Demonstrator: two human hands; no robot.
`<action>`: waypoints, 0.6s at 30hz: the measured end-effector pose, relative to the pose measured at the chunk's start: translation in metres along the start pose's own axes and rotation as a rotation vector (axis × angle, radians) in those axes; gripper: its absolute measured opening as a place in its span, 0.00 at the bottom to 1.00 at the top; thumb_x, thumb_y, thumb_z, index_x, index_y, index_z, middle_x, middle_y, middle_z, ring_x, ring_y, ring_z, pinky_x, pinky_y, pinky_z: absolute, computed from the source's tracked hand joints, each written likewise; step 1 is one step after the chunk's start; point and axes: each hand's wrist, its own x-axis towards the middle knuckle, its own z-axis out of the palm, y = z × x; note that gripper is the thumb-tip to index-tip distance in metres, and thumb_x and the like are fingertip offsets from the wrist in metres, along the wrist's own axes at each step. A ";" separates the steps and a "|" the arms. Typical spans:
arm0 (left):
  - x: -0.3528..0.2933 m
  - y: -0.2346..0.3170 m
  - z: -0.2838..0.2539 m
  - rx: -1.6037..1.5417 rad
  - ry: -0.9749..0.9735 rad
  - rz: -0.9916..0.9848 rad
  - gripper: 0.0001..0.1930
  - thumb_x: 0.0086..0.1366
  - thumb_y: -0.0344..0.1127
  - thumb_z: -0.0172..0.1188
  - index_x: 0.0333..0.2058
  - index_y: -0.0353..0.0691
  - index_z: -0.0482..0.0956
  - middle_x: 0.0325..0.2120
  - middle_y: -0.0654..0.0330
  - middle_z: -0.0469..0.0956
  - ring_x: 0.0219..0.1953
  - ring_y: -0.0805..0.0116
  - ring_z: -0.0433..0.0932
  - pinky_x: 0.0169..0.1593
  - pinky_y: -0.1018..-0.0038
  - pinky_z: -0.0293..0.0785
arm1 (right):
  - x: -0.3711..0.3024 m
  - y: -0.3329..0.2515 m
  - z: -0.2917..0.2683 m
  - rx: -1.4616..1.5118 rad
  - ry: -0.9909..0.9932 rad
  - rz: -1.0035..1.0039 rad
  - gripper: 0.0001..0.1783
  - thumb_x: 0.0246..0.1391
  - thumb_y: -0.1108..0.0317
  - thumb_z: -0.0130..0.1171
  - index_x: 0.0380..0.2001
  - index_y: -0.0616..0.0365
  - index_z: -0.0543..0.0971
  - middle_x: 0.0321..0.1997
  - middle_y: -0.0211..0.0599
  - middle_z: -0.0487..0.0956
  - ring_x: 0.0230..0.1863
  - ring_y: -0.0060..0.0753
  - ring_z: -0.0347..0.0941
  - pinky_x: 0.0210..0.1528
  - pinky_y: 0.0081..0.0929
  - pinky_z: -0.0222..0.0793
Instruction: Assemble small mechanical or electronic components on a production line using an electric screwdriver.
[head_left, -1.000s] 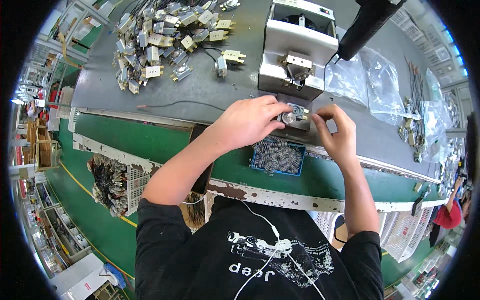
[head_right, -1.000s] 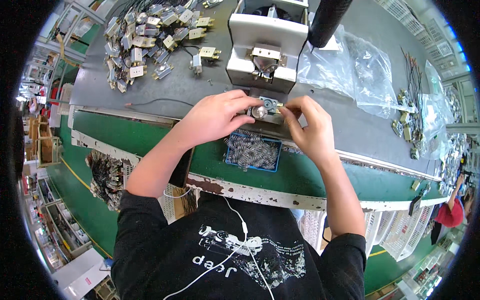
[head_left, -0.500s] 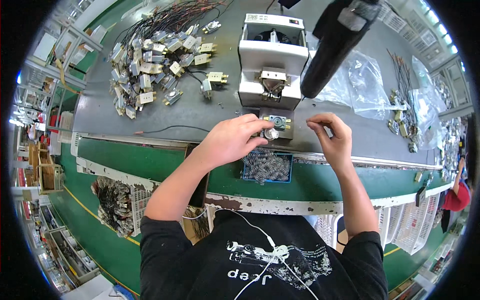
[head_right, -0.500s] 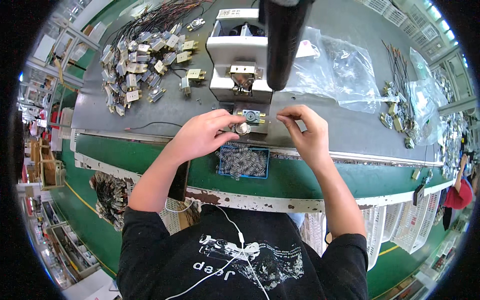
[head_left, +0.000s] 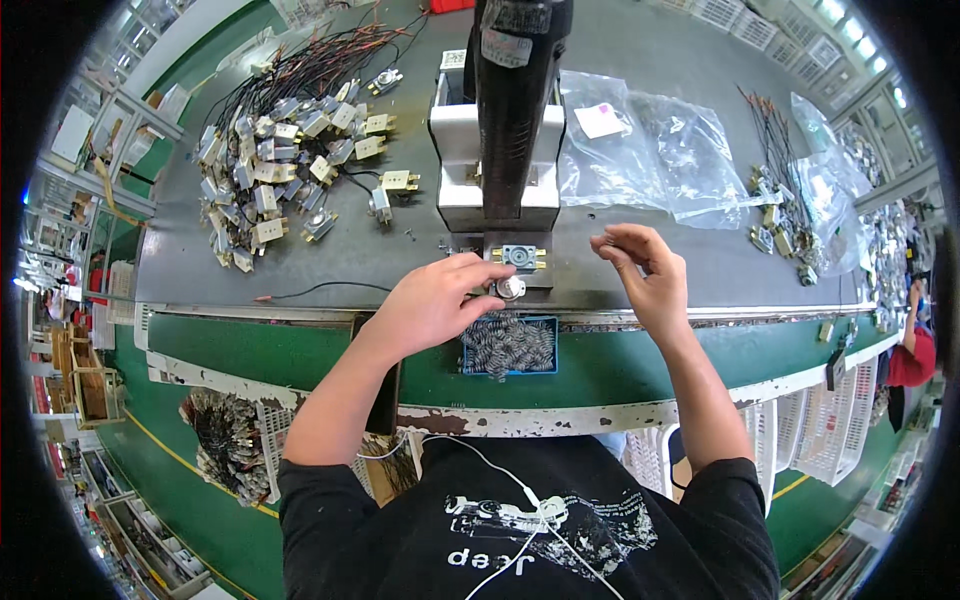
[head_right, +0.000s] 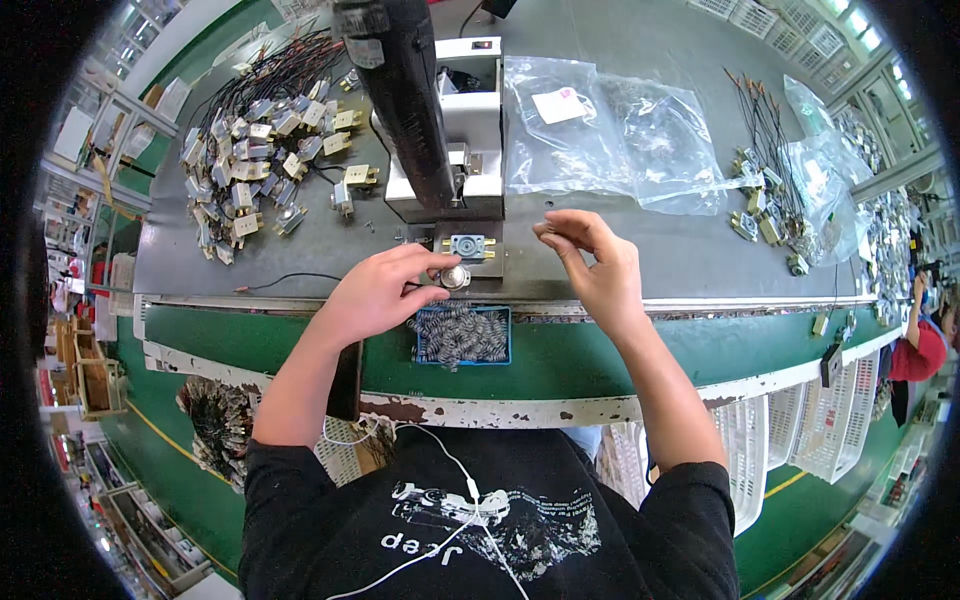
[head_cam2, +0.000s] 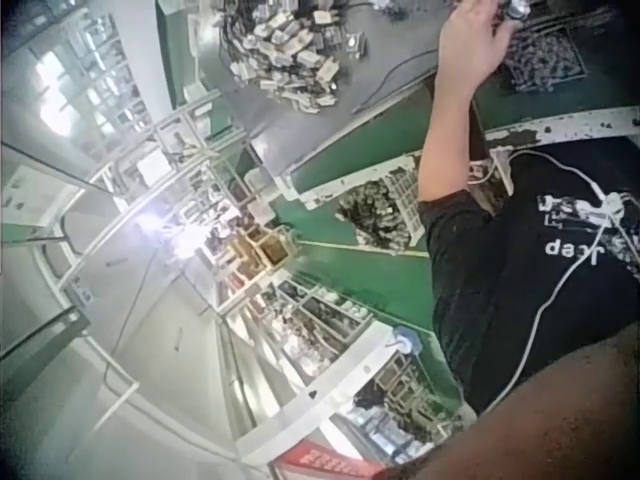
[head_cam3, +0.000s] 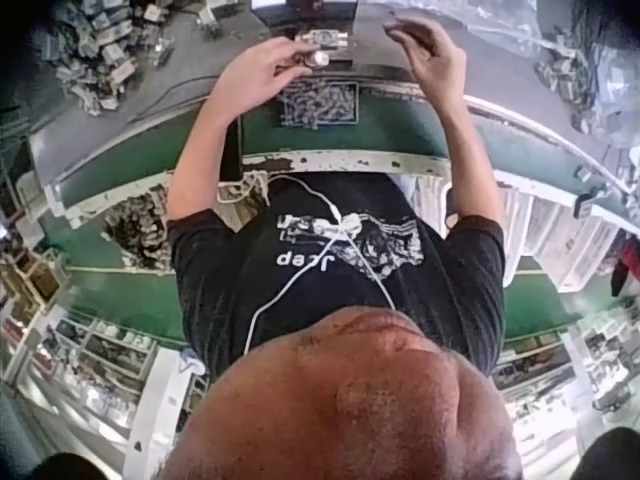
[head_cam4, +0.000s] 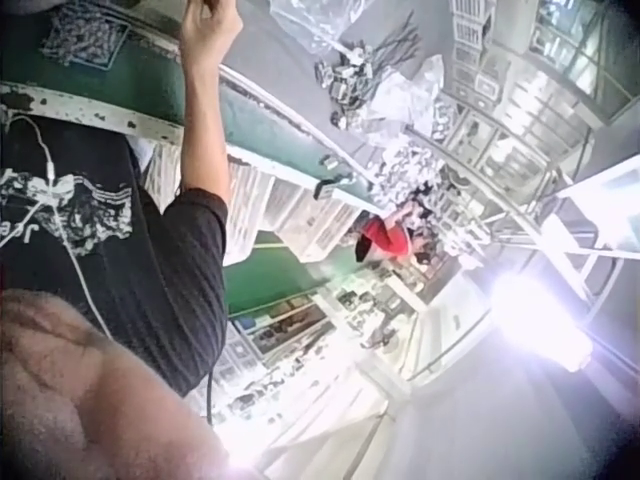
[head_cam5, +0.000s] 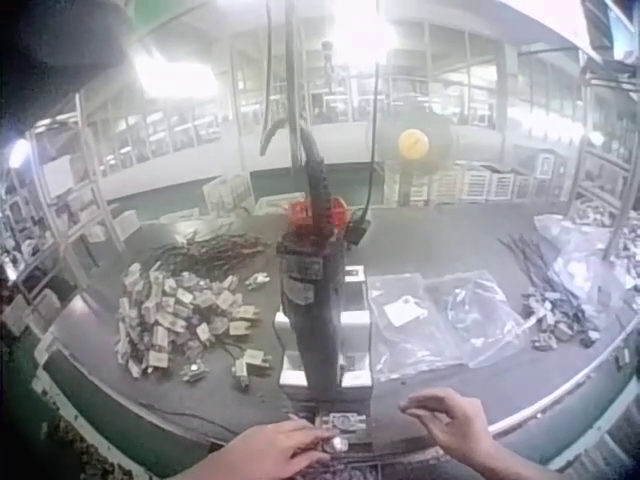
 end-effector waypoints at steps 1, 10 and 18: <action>-0.001 0.000 0.000 0.006 0.002 0.000 0.19 0.60 0.35 0.67 0.51 0.43 0.80 0.39 0.56 0.79 0.36 0.61 0.81 0.41 0.69 0.77 | -0.002 0.001 0.000 0.008 -0.026 -0.007 0.07 0.59 0.80 0.61 0.41 0.66 0.78 0.38 0.39 0.84 0.41 0.26 0.81 0.47 0.22 0.76; -0.004 0.002 -0.008 -0.006 0.018 -0.032 0.20 0.59 0.34 0.67 0.52 0.45 0.80 0.40 0.57 0.80 0.35 0.61 0.79 0.39 0.69 0.76 | 0.016 0.048 -0.075 -0.385 0.388 0.084 0.09 0.63 0.70 0.60 0.43 0.60 0.83 0.37 0.30 0.84 0.37 0.17 0.75 0.41 0.17 0.71; -0.006 -0.009 -0.009 0.055 0.065 -0.036 0.17 0.61 0.40 0.65 0.49 0.47 0.80 0.38 0.59 0.80 0.38 0.59 0.81 0.41 0.66 0.77 | 0.020 0.090 -0.131 -0.868 0.252 0.267 0.13 0.63 0.61 0.58 0.43 0.57 0.82 0.40 0.40 0.84 0.40 0.34 0.81 0.46 0.29 0.73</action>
